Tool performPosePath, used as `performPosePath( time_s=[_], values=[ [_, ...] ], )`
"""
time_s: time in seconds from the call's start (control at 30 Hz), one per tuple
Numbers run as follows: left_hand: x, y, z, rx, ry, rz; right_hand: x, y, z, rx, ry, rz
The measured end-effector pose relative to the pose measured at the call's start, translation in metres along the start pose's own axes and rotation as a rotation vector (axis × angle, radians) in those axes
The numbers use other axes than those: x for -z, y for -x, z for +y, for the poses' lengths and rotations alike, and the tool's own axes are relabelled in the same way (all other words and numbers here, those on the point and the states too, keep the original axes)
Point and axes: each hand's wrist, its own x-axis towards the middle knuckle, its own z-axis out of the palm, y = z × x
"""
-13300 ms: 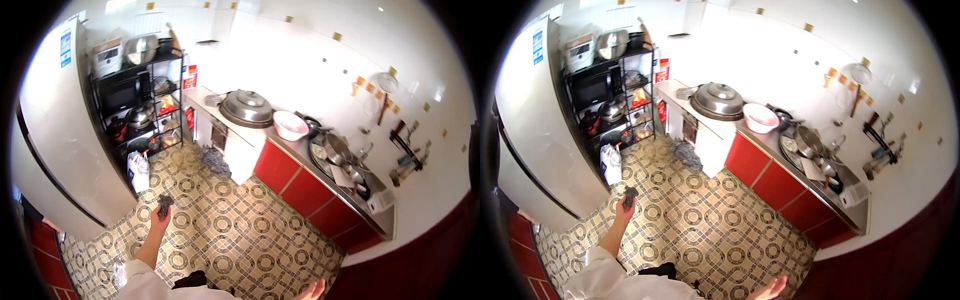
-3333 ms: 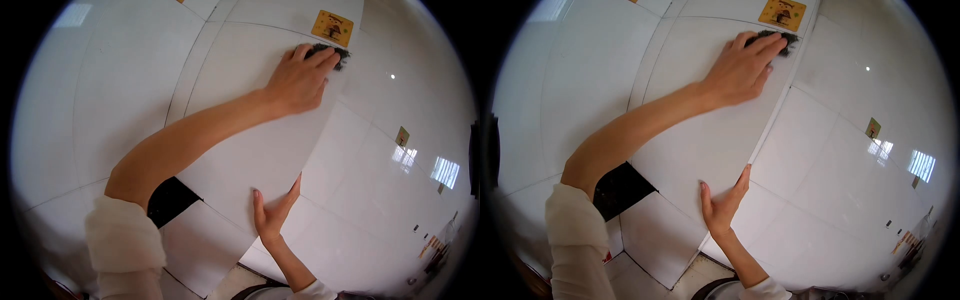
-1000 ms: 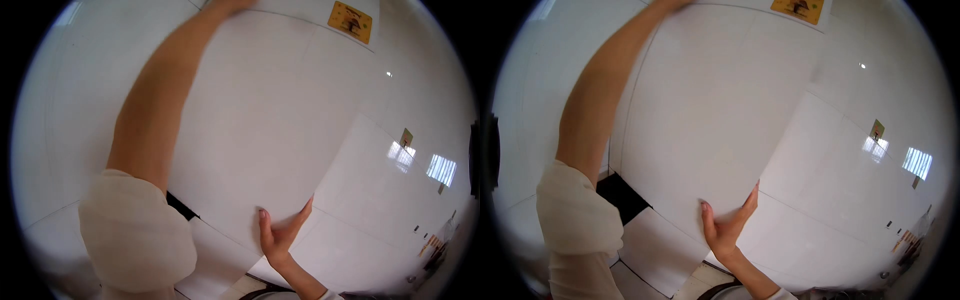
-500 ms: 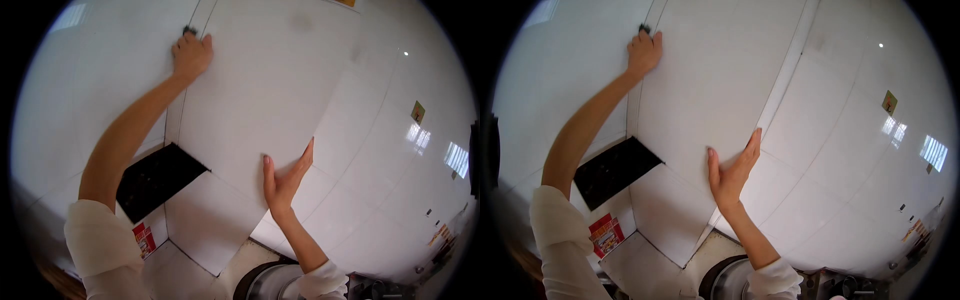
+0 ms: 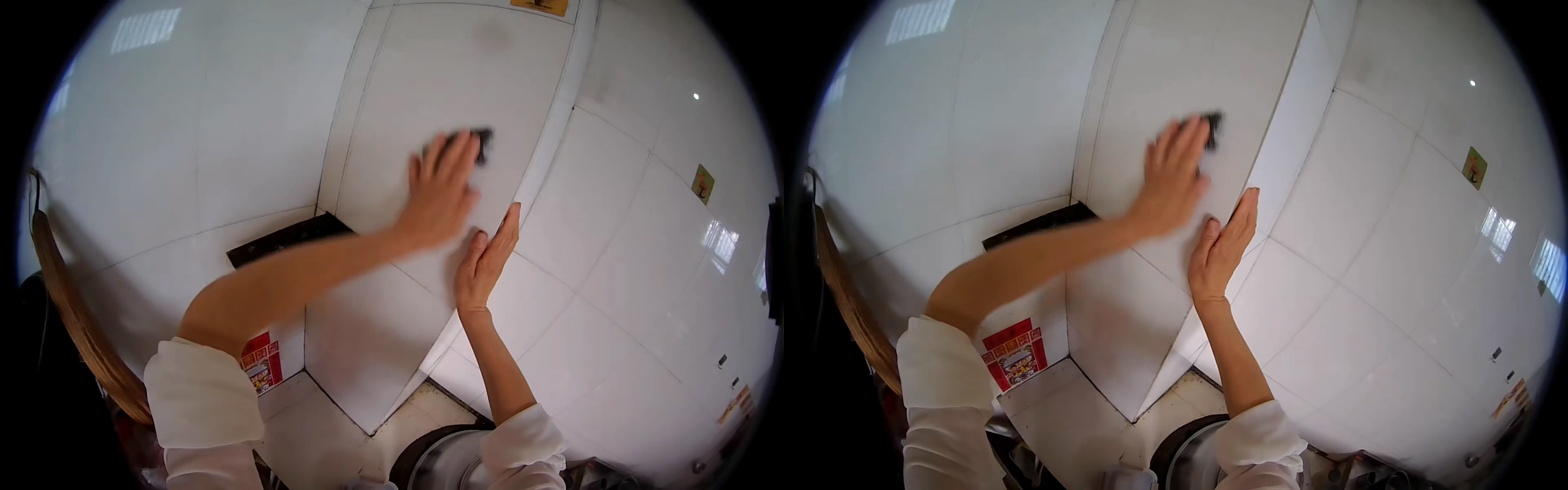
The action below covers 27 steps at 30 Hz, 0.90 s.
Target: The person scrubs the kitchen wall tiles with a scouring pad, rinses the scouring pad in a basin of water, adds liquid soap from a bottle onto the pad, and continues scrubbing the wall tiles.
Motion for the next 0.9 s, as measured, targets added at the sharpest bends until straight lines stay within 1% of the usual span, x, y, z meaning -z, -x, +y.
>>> performPosePath(
  time_s=[0.03,0.07,0.1,0.13,0.17,0.2,0.23,0.3,0.33,0.37,0.4,0.43,0.47,0.5,0.53,0.6,0.67,0.7,0.73,0.77,0.83,0.87,0.9],
  values=[
    [-0.007,-0.035,-0.037,-0.112,-0.057,0.157,0.0,0.0,0.0,0.008,-0.027,-0.001],
    [-0.003,-0.082,-0.065,0.072,0.036,0.25,0.0,0.001,-0.001,0.007,-0.015,-0.003],
    [0.013,-0.121,-0.088,0.293,0.122,0.231,0.001,0.0,-0.003,0.004,-0.023,0.001],
    [0.028,-0.128,-0.091,0.371,0.232,0.282,0.0,0.0,-0.003,0.006,-0.031,0.003],
    [0.012,-0.12,-0.087,0.214,0.089,0.392,-0.001,0.0,0.0,0.049,0.014,0.022],
    [-0.008,-0.1,-0.079,0.052,-0.059,0.49,0.0,-0.001,0.0,0.049,0.018,0.022],
    [-0.019,-0.07,-0.066,-0.11,0.024,0.469,0.002,0.0,-0.003,0.021,-0.004,0.015],
    [0.007,0.01,-0.017,-0.259,0.018,0.037,0.0,-0.001,-0.002,0.013,-0.031,0.005],
    [0.015,0.015,-0.018,-0.282,0.025,-0.064,0.0,0.0,0.0,0.02,-0.017,0.013],
    [0.011,-0.002,-0.033,-0.278,-0.041,0.036,-0.001,0.001,0.002,0.025,-0.003,0.02],
    [0.005,-0.035,-0.056,-0.277,-0.103,0.134,-0.002,0.0,0.001,0.028,0.0,0.024],
    [0.002,-0.079,-0.078,-0.118,-0.131,0.273,-0.001,0.0,0.0,0.031,-0.006,0.023],
    [0.006,-0.121,-0.095,0.085,-0.127,0.383,0.0,0.001,-0.001,0.033,-0.009,0.018],
    [0.02,-0.148,-0.104,0.217,0.062,0.353,-0.002,0.0,0.001,0.042,0.004,0.019],
    [0.016,-0.152,-0.097,0.218,0.078,0.361,-0.003,-0.001,0.003,0.055,-0.005,0.023],
    [0.002,-0.142,-0.072,-0.245,0.002,0.451,0.001,0.002,0.004,0.036,-0.008,0.035],
    [-0.002,-0.065,-0.019,-0.459,0.012,0.246,0.0,0.0,0.001,0.052,-0.024,0.045],
    [0.008,-0.022,-0.002,-0.483,0.011,0.062,0.001,0.001,0.004,0.048,-0.035,0.042],
    [0.018,0.004,0.005,-0.505,0.008,-0.126,0.0,0.003,0.006,0.043,-0.049,0.041],
    [0.019,-0.003,0.004,-0.506,0.007,-0.131,0.0,0.003,0.008,0.05,-0.044,0.038],
    [0.009,-0.049,-0.01,-0.566,-0.122,0.093,-0.003,0.001,0.007,0.05,-0.04,0.054],
    [0.011,-0.094,-0.007,-0.489,-0.1,0.267,-0.001,0.002,0.006,0.035,-0.041,0.043],
    [0.007,-0.148,-0.015,-0.436,-0.015,0.392,-0.001,0.001,0.005,0.05,-0.029,0.055]
  ],
)
